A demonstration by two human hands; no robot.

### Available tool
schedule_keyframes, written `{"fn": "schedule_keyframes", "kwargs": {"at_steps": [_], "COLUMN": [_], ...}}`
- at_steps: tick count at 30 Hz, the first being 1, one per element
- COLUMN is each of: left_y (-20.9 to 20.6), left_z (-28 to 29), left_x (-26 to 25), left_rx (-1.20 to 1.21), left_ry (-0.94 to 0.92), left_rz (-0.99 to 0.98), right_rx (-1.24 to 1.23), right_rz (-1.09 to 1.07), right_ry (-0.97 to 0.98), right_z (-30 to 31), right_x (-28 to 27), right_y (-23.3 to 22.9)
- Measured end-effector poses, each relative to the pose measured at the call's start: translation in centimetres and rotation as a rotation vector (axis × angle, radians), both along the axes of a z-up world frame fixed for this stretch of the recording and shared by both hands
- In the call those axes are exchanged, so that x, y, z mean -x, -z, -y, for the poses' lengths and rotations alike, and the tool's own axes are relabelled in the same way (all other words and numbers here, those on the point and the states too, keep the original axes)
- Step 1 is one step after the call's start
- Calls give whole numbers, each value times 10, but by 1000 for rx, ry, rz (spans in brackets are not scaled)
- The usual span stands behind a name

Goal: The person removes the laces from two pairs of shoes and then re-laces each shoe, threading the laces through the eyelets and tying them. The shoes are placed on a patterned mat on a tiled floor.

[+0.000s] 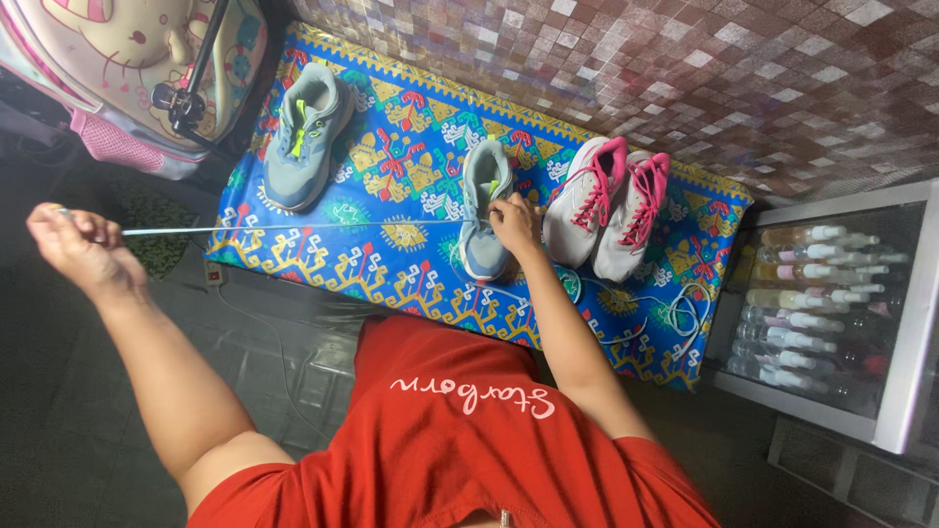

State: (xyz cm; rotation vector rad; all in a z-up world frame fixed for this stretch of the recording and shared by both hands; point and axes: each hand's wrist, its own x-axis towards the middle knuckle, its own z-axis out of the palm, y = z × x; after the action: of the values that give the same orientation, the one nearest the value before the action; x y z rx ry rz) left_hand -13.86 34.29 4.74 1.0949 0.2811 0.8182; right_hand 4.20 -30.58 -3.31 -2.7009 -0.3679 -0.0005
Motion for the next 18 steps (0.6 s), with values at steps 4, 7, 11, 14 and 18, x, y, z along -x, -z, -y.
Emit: {"fn": "schedule_keyframes", "kwargs": {"at_steps": [4, 7, 11, 14, 18], "left_y": [-7, -9, -25, -60, -112], "left_z": [-21, -18, 11, 45, 128], "left_x": [9, -13, -62, -87, -115], "left_rx": [-124, -209, -316, -368, -396], "left_ry": [-131, -160, -130, -107, -5], "left_rz": [-57, -62, -3, 29, 49], "right_rx": [-101, -233, -319, -395, -506], "right_rz": [-37, -115, -37, -12, 85], "right_ry": [-11, 11, 38, 29, 12], "right_z": [-2, -8, -16, -15, -12], "right_x": [3, 6, 11, 14, 16], "right_y": [-8, -10, -5, -4, -6]}}
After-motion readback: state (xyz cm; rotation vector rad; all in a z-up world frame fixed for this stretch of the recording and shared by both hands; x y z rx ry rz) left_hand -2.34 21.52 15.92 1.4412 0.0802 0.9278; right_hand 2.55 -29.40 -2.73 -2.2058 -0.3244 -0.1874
